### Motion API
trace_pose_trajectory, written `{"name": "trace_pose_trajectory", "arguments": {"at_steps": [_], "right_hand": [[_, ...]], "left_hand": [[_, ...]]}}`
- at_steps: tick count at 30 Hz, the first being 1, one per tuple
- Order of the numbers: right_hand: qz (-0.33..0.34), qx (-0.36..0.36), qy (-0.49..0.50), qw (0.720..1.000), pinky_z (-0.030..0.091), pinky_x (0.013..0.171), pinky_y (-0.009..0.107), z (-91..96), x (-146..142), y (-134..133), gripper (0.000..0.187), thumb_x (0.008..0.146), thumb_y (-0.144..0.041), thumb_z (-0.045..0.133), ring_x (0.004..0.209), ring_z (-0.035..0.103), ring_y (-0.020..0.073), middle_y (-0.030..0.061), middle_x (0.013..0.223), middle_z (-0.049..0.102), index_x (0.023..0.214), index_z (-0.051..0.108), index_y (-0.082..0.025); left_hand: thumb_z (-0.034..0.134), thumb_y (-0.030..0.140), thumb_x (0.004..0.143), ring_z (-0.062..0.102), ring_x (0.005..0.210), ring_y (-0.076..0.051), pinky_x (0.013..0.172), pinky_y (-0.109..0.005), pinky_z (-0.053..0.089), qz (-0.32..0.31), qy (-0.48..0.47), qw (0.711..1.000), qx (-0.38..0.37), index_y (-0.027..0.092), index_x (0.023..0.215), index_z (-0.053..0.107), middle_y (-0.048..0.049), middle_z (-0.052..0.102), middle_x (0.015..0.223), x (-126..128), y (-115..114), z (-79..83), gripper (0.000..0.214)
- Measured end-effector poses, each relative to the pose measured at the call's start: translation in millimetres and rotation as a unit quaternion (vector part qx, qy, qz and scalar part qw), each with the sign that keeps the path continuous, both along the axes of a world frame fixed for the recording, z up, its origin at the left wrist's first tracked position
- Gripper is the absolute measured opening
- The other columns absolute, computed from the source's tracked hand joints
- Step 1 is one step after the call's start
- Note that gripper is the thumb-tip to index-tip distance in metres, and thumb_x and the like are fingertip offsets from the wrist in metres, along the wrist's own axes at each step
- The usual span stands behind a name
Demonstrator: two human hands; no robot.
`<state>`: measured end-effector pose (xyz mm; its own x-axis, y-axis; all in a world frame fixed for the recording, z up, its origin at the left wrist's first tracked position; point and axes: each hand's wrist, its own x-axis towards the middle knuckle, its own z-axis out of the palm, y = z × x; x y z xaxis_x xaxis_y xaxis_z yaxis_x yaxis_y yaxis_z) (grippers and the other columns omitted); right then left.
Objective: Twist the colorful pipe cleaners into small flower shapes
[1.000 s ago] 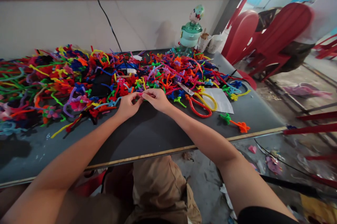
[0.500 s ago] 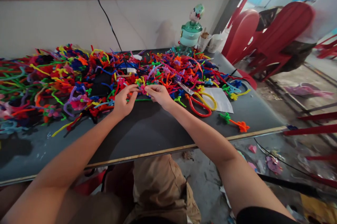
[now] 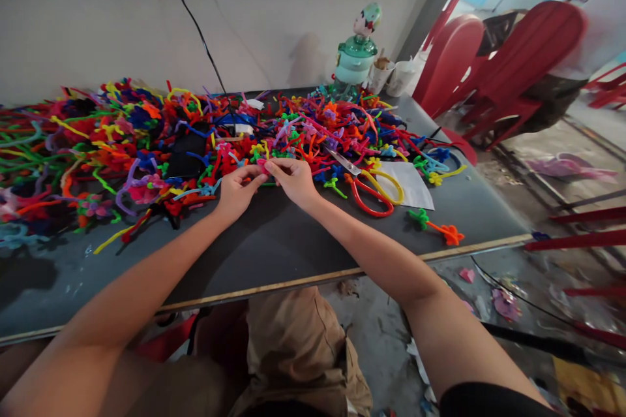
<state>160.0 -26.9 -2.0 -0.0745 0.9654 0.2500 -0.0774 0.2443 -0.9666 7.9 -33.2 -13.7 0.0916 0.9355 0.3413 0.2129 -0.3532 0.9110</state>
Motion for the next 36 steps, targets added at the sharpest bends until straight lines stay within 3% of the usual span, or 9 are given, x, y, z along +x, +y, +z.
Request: {"name": "trace_pose_trajectory", "arguments": {"at_steps": [6,12,16,24,32,36], "right_hand": [[0.014,0.022,-0.016,1.000,0.041,0.045,0.022,-6.5,1.1,3.7,0.043,0.075,-0.058,0.069,0.047,0.049,0.0058,0.0010,0.066,0.067,0.081,0.074,-0.016],[-0.007,0.053,-0.057,0.997,0.054,0.065,0.026,-6.8,2.7,2.4,0.022,0.079,-0.037,0.068,0.068,0.066,0.0132,0.0038,0.074,0.073,0.079,0.076,-0.017],[-0.021,0.059,-0.089,0.994,0.053,0.064,0.027,-6.6,2.7,-0.6,0.023,0.082,-0.036,0.066,0.066,0.066,0.0140,0.0041,0.070,0.072,0.081,0.076,-0.016],[-0.039,0.065,-0.109,0.991,0.050,0.060,0.026,-8.8,3.6,-3.1,0.031,0.082,-0.045,0.066,0.063,0.063,0.0130,0.0051,0.073,0.073,0.083,0.076,-0.016],[-0.022,0.089,-0.112,0.989,0.052,0.068,0.029,-1.4,2.1,-9.2,0.028,0.079,-0.044,0.069,0.073,0.065,0.0147,0.0060,0.084,0.074,0.087,0.075,-0.018],[-0.025,0.104,-0.101,0.989,0.049,0.065,0.027,1.8,5.2,-7.9,0.028,0.082,-0.044,0.067,0.068,0.061,0.0129,0.0051,0.077,0.072,0.078,0.074,-0.017]], "left_hand": [[0.065,0.056,0.081,0.062,0.061,-0.012,0.045,-0.020,0.044,0.018,-0.075,0.997,-0.018,0.018,0.089,0.067,-0.0032,0.069,0.075,1.7,3.8,-3.9,0.039],[0.070,0.056,0.078,0.067,0.070,-0.015,0.055,-0.024,0.053,0.030,-0.149,0.988,-0.032,0.019,0.086,0.067,-0.0039,0.070,0.074,2.6,10.4,-9.1,0.038],[0.072,0.052,0.078,0.068,0.071,-0.014,0.068,-0.027,0.057,0.019,-0.122,0.992,-0.004,0.018,0.085,0.070,-0.0045,0.072,0.077,0.0,10.2,-5.3,0.035],[0.068,0.044,0.083,0.070,0.074,-0.016,0.070,-0.027,0.058,0.003,-0.020,0.999,0.033,0.015,0.085,0.073,-0.0075,0.075,0.082,-3.8,1.7,9.2,0.029],[0.070,0.051,0.079,0.071,0.074,-0.017,0.070,-0.028,0.059,0.043,-0.043,0.998,0.010,0.014,0.085,0.072,-0.0088,0.076,0.082,-1.2,-1.4,6.5,0.038],[0.068,0.050,0.081,0.071,0.077,-0.017,0.074,-0.030,0.059,0.043,-0.026,0.999,0.022,0.015,0.088,0.073,-0.0082,0.076,0.084,0.2,-6.0,6.5,0.036]]}}
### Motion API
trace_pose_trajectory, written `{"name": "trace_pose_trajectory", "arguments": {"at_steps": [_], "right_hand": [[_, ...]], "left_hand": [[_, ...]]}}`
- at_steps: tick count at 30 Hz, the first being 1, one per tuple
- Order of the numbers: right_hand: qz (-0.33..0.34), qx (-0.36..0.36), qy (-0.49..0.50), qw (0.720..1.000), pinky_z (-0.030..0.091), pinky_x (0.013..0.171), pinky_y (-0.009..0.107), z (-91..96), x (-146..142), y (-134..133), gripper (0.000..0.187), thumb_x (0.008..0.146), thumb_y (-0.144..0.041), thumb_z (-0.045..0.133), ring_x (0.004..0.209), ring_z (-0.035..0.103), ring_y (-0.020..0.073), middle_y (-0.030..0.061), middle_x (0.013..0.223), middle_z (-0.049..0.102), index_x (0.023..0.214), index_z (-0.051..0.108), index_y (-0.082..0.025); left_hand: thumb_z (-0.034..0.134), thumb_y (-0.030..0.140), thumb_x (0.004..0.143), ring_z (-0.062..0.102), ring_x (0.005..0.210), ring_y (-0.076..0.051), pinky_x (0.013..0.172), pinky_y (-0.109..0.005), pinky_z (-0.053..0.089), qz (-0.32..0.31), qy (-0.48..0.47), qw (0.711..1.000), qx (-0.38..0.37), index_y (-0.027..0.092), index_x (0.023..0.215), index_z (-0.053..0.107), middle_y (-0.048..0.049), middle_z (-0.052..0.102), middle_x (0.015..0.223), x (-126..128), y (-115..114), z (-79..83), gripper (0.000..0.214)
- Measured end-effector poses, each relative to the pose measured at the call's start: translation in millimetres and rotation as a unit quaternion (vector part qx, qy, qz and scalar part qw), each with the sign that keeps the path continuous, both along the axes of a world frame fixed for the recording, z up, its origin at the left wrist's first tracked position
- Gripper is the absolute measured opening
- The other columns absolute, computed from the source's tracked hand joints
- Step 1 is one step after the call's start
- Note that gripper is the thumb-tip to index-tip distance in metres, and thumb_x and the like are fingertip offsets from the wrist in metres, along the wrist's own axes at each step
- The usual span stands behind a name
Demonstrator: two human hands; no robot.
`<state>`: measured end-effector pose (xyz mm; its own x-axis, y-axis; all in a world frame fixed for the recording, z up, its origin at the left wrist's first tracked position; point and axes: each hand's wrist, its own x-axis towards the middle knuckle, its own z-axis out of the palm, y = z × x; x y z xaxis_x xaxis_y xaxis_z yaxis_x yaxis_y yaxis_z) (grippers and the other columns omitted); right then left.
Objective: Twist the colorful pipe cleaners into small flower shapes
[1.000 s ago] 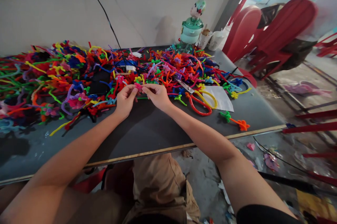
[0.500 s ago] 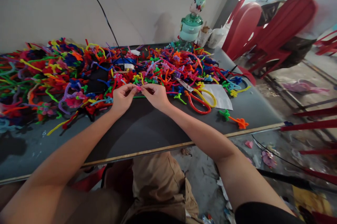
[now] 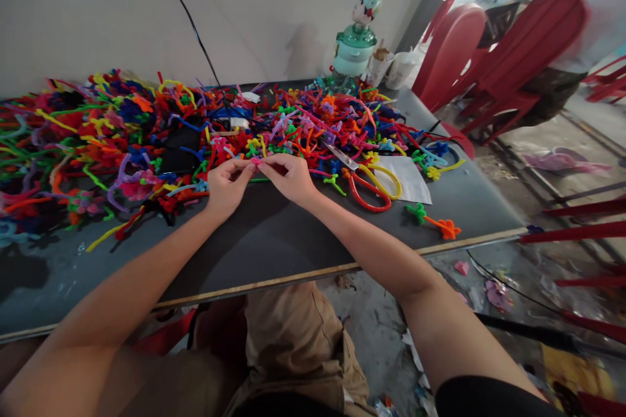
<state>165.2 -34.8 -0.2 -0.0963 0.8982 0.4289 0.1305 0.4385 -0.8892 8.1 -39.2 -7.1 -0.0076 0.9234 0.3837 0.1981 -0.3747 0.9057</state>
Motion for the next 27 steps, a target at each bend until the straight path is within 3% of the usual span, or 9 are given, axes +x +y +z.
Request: {"name": "trace_pose_trajectory", "arguments": {"at_steps": [5,8,13,16,18,23,27], "right_hand": [[0.034,-0.047,0.031,0.998,0.033,0.051,0.023,0.7,3.8,5.3,0.034,0.081,-0.047,0.067,0.051,0.041,0.0066,-0.0013,0.058,0.057,0.075,0.072,-0.015],[0.064,-0.109,0.041,0.991,0.030,0.049,0.023,3.0,5.4,8.7,0.033,0.076,-0.046,0.070,0.052,0.039,0.0062,-0.0026,0.056,0.053,0.070,0.071,-0.015],[0.161,-0.199,0.032,0.966,0.026,0.046,0.022,6.4,8.8,11.6,0.032,0.072,-0.046,0.074,0.048,0.035,0.0052,-0.0068,0.047,0.042,0.070,0.070,-0.014],[0.188,-0.211,0.012,0.959,0.018,0.045,0.023,6.5,10.7,11.9,0.036,0.072,-0.050,0.073,0.045,0.027,0.0041,-0.0094,0.045,0.036,0.072,0.069,-0.014],[0.195,-0.210,0.001,0.958,0.019,0.045,0.023,6.2,11.3,12.0,0.039,0.071,-0.052,0.074,0.046,0.027,0.0041,-0.0092,0.046,0.037,0.072,0.069,-0.014],[0.175,-0.195,-0.008,0.965,0.027,0.049,0.022,5.4,11.8,12.6,0.037,0.068,-0.050,0.075,0.052,0.036,0.0054,-0.0044,0.053,0.049,0.071,0.069,-0.013],[0.113,-0.133,-0.076,0.982,0.024,0.048,0.023,6.8,13.8,10.8,0.025,0.075,-0.037,0.068,0.048,0.031,0.0050,-0.0046,0.050,0.046,0.072,0.072,-0.013]], "left_hand": [[0.060,0.048,0.089,0.071,0.084,-0.018,0.081,-0.031,0.057,0.011,0.076,0.995,0.063,0.017,0.097,0.074,-0.0074,0.076,0.091,-2.3,-1.3,1.3,0.035],[0.052,0.043,0.095,0.070,0.092,-0.018,0.087,-0.033,0.056,0.028,0.122,0.984,0.129,0.019,0.111,0.070,-0.0081,0.075,0.100,-9.8,4.7,3.7,0.034],[0.049,0.031,0.097,0.068,0.097,-0.019,0.092,-0.036,0.054,-0.026,0.313,0.906,0.284,0.027,0.100,0.075,-0.0056,0.075,0.098,-32.2,18.2,9.6,0.026],[0.050,0.028,0.096,0.068,0.095,-0.020,0.088,-0.035,0.055,-0.027,0.389,0.865,0.316,0.028,0.100,0.075,-0.0051,0.075,0.093,-42.1,20.4,11.8,0.026],[0.050,0.028,0.095,0.068,0.096,-0.021,0.089,-0.036,0.055,-0.028,0.414,0.854,0.315,0.027,0.102,0.075,-0.0056,0.075,0.094,-45.3,19.5,13.3,0.025],[0.047,0.029,0.095,0.067,0.100,-0.021,0.090,-0.035,0.054,-0.075,0.427,0.859,0.273,0.025,0.096,0.074,-0.0060,0.074,0.094,-43.8,15.9,19.0,0.026],[0.050,0.034,0.093,0.066,0.097,-0.023,0.086,-0.036,0.053,-0.069,0.394,0.886,0.235,0.022,0.088,0.072,-0.0081,0.073,0.086,-32.8,12.9,19.4,0.025]]}}
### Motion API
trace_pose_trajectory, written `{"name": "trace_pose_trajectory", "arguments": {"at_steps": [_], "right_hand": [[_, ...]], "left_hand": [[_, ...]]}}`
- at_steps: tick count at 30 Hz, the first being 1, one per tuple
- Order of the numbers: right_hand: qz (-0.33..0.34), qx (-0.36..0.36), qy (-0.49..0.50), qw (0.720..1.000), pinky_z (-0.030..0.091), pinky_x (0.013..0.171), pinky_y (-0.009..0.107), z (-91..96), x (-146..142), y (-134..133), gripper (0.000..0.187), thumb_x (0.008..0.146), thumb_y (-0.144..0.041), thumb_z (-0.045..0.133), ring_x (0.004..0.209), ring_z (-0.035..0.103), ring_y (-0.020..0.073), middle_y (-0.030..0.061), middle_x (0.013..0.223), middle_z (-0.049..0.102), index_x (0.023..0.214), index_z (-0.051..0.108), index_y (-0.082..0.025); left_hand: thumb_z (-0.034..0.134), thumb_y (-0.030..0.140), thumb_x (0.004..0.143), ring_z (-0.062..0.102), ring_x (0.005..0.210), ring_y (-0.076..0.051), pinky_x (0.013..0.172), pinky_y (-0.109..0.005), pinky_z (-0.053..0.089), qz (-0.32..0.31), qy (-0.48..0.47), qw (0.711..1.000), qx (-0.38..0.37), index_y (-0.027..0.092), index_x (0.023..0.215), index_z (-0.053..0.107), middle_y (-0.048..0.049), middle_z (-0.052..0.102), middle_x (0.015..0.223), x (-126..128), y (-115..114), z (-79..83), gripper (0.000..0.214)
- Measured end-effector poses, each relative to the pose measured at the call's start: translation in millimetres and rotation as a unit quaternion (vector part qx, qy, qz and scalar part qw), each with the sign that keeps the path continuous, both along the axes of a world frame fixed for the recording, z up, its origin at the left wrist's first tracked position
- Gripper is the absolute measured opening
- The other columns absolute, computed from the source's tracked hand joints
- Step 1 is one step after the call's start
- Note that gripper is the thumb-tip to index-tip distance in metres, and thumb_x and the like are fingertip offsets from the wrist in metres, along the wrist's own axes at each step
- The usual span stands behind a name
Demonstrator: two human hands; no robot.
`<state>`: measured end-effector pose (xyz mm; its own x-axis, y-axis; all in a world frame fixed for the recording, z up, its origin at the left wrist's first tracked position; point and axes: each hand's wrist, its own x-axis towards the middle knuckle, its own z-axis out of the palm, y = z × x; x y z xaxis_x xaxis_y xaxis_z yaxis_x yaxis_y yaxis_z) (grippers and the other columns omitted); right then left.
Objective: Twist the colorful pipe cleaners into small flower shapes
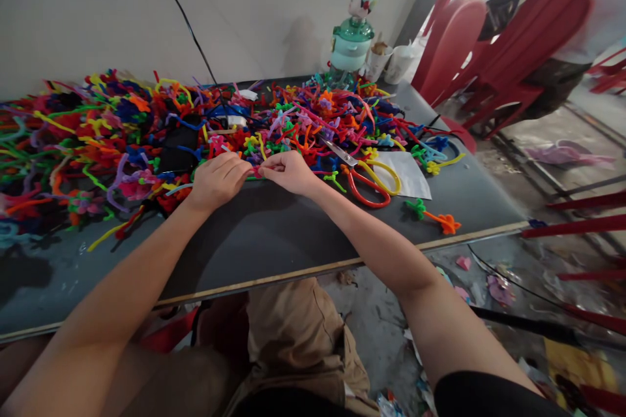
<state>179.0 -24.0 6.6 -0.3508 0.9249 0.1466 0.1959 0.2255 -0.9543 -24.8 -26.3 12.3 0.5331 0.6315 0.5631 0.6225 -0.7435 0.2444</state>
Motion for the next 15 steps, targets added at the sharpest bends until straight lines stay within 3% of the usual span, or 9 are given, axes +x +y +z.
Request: {"name": "trace_pose_trajectory", "arguments": {"at_steps": [3,5,9,11,13,15], "right_hand": [[-0.048,0.092,-0.068,0.992,0.032,0.050,0.023,1.9,0.6,-4.6,0.019,0.077,-0.030,0.064,0.048,0.038,0.0065,-0.0023,0.051,0.054,0.073,0.074,-0.014],[-0.074,0.151,-0.101,0.981,0.040,0.056,0.024,2.3,0.1,-8.1,0.018,0.078,-0.029,0.063,0.055,0.050,0.0095,0.0020,0.063,0.066,0.076,0.076,-0.016],[-0.114,0.203,-0.117,0.965,0.047,0.064,0.026,1.7,0.2,-10.5,0.016,0.077,-0.029,0.064,0.068,0.062,0.0142,0.0048,0.083,0.075,0.079,0.078,-0.020],[-0.110,0.168,-0.104,0.974,0.043,0.057,0.025,2.0,1.8,-8.1,0.017,0.077,-0.029,0.065,0.059,0.057,0.0119,0.0039,0.072,0.072,0.077,0.077,-0.019],[-0.090,0.110,-0.081,0.987,0.036,0.051,0.023,3.0,3.9,-4.3,0.019,0.077,-0.030,0.065,0.050,0.048,0.0086,0.0014,0.058,0.064,0.073,0.076,-0.016],[-0.064,0.053,-0.050,0.995,0.030,0.047,0.022,4.0,5.4,-0.7,0.020,0.076,-0.031,0.065,0.047,0.041,0.0065,-0.0009,0.051,0.057,0.070,0.075,-0.014]], "left_hand": [[0.053,0.039,0.090,0.065,0.088,-0.024,0.080,-0.037,0.053,0.032,-0.066,0.996,-0.041,0.020,0.082,0.070,-0.0099,0.070,0.081,11.8,-2.6,-4.7,0.027],[0.055,0.042,0.088,0.063,0.076,-0.021,0.072,-0.034,0.052,0.049,-0.142,0.982,-0.117,0.019,0.077,0.068,-0.0081,0.068,0.075,18.4,-3.1,-8.8,0.029],[0.055,0.052,0.087,0.056,0.054,-0.014,0.050,-0.026,0.045,0.018,-0.259,0.904,-0.341,0.018,0.075,0.069,-0.0041,0.064,0.063,22.5,0.2,-14.2,0.039],[0.055,0.054,0.088,0.060,0.061,-0.016,0.055,-0.028,0.048,0.011,-0.245,0.919,-0.310,0.019,0.081,0.071,-0.0058,0.069,0.070,19.6,2.2,-14.2,0.039],[0.055,0.051,0.089,0.066,0.077,-0.020,0.071,-0.033,0.053,0.013,-0.182,0.965,-0.186,0.020,0.088,0.073,-0.0081,0.073,0.083,14.4,3.5,-12.6,0.035],[0.053,0.045,0.092,0.066,0.089,-0.022,0.083,-0.037,0.053,0.005,-0.095,0.993,-0.076,0.022,0.093,0.074,-0.0092,0.074,0.092,7.9,3.8,-9.7,0.031]]}}
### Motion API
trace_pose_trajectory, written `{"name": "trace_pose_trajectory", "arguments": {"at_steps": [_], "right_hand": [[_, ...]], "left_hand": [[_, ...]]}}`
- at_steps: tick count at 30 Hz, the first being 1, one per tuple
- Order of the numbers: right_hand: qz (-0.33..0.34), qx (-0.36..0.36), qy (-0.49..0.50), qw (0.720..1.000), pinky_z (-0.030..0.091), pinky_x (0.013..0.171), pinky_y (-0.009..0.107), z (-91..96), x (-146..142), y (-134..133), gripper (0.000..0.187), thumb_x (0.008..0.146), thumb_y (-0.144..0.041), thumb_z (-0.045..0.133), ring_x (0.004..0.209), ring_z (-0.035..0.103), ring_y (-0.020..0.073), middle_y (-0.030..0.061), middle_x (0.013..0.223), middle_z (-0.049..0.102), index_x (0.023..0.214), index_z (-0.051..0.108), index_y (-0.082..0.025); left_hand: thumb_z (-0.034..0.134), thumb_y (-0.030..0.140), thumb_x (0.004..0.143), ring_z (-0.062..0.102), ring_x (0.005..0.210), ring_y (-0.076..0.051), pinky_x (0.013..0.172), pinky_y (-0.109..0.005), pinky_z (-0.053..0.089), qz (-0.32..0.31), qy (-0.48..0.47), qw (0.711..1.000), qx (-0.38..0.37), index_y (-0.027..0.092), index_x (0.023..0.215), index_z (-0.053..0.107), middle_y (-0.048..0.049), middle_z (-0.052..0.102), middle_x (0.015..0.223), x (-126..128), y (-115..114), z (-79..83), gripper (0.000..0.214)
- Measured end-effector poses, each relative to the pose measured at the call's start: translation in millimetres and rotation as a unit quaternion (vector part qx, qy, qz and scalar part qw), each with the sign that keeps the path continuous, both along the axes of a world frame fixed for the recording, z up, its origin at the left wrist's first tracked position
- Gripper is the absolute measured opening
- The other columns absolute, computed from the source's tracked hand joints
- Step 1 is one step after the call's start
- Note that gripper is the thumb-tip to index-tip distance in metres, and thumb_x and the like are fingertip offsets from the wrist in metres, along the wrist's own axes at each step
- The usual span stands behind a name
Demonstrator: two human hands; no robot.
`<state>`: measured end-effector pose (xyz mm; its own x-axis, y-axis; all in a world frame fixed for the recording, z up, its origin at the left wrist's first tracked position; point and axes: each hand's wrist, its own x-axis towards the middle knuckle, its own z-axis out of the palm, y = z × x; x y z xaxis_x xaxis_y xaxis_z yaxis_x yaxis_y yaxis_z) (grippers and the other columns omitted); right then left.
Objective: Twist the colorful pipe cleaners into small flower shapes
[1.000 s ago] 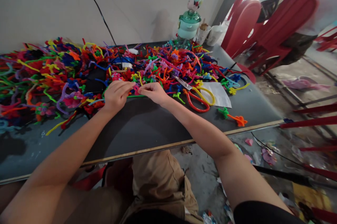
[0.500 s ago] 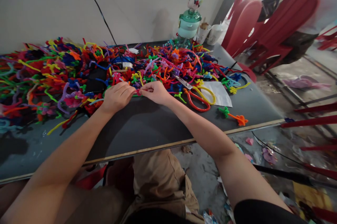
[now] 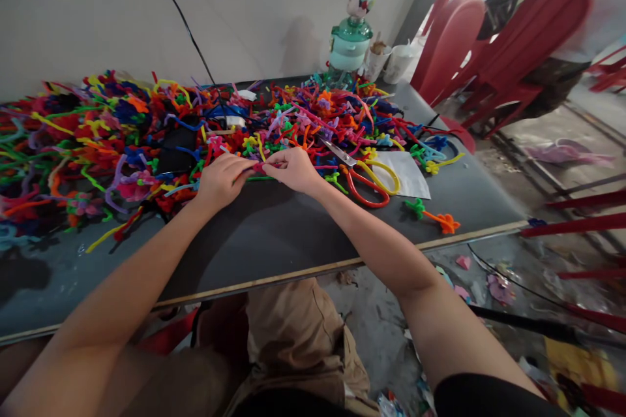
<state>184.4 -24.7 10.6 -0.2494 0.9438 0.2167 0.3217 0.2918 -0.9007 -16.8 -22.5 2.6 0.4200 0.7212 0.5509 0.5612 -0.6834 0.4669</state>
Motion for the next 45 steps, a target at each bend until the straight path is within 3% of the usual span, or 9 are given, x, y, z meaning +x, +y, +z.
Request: {"name": "trace_pose_trajectory", "arguments": {"at_steps": [4,8,12,16,18,23,32,39,45], "right_hand": [[0.035,-0.075,0.047,0.995,0.023,0.044,0.021,0.6,-1.3,1.9,0.022,0.071,-0.034,0.068,0.045,0.034,0.0045,-0.0033,0.047,0.049,0.065,0.072,-0.013],[0.031,-0.082,0.053,0.995,0.021,0.044,0.021,1.2,-5.0,-2.0,0.020,0.071,-0.032,0.068,0.045,0.030,0.0037,-0.0049,0.045,0.044,0.066,0.071,-0.013],[0.017,-0.038,0.054,0.998,0.022,0.045,0.022,4.7,-6.2,-7.6,0.021,0.073,-0.032,0.067,0.046,0.031,0.0041,-0.0035,0.048,0.048,0.073,0.074,-0.012],[0.038,-0.029,0.095,0.994,0.021,0.043,0.022,6.7,-5.9,-9.2,0.027,0.075,-0.040,0.069,0.045,0.031,0.0042,-0.0038,0.049,0.050,0.075,0.073,-0.014],[0.055,-0.058,0.130,0.988,0.021,0.042,0.021,5.8,-5.2,-7.4,0.030,0.073,-0.044,0.071,0.044,0.031,0.0039,-0.0048,0.048,0.048,0.072,0.071,-0.014],[0.097,-0.137,0.169,0.971,0.020,0.040,0.022,3.0,-2.0,-0.9,0.036,0.070,-0.049,0.073,0.040,0.030,0.0037,-0.0093,0.042,0.039,0.072,0.068,-0.013],[0.054,-0.089,0.149,0.983,0.026,0.044,0.022,-1.1,-5.0,1.4,0.035,0.071,-0.047,0.073,0.045,0.035,0.0047,-0.0060,0.049,0.046,0.072,0.068,-0.012],[0.049,-0.140,0.175,0.973,0.022,0.043,0.022,-4.1,-6.5,0.3,0.034,0.070,-0.046,0.074,0.043,0.031,0.0036,-0.0092,0.045,0.039,0.071,0.066,-0.012],[0.045,-0.140,0.176,0.973,0.021,0.043,0.023,-4.1,-7.4,0.7,0.038,0.068,-0.050,0.075,0.042,0.031,0.0035,-0.0094,0.045,0.039,0.072,0.067,-0.013]], "left_hand": [[0.047,0.033,0.095,0.066,0.089,-0.021,0.079,-0.034,0.051,-0.011,0.116,0.989,0.087,0.024,0.092,0.074,-0.0079,0.073,0.086,-8.3,-3.0,7.6,0.028],[0.052,0.033,0.090,0.063,0.082,-0.021,0.073,-0.034,0.050,-0.010,0.120,0.989,0.083,0.022,0.076,0.069,-0.0076,0.068,0.074,-1.2,-8.8,11.7,0.024],[0.054,0.036,0.085,0.052,0.061,-0.016,0.062,-0.031,0.046,0.000,-0.070,0.995,-0.074,0.020,0.062,0.059,-0.0029,0.057,0.060,13.4,-9.9,7.3,0.028],[0.060,0.043,0.080,0.039,0.048,-0.010,0.048,-0.025,0.032,-0.060,-0.274,0.907,-0.313,0.019,0.059,0.057,0.0013,0.047,0.054,18.1,-5.8,2.4,0.031],[0.066,0.047,0.077,0.039,0.050,-0.009,0.049,-0.024,0.032,-0.085,-0.299,0.890,-0.335,0.018,0.060,0.058,0.0015,0.049,0.056,15.9,-4.5,2.8,0.034],[0.075,0.054,0.071,0.047,0.058,-0.010,0.059,-0.025,0.038,-0.059,-0.272,0.921,-0.273,0.017,0.067,0.066,0.0010,0.056,0.062,12.4,-6.1,6.6,0.038],[0.076,0.045,0.066,0.044,0.053,-0.009,0.050,-0.023,0.031,-0.015,-0.342,0.860,-0.379,0.016,0.066,0.064,0.0002,0.055,0.059,20.9,-7.6,3.6,0.032],[0.068,0.038,0.076,0.050,0.059,-0.011,0.056,-0.025,0.038,-0.004,-0.210,0.948,-0.238,0.017,0.071,0.065,-0.0003,0.059,0.063,15.0,-6.9,3.8,0.021],[0.064,0.042,0.081,0.055,0.059,-0.012,0.057,-0.024,0.042,0.001,-0.224,0.947,-0.231,0.017,0.072,0.067,-0.0018,0.064,0.065,14.5,-3.8,-5.8,0.027]]}}
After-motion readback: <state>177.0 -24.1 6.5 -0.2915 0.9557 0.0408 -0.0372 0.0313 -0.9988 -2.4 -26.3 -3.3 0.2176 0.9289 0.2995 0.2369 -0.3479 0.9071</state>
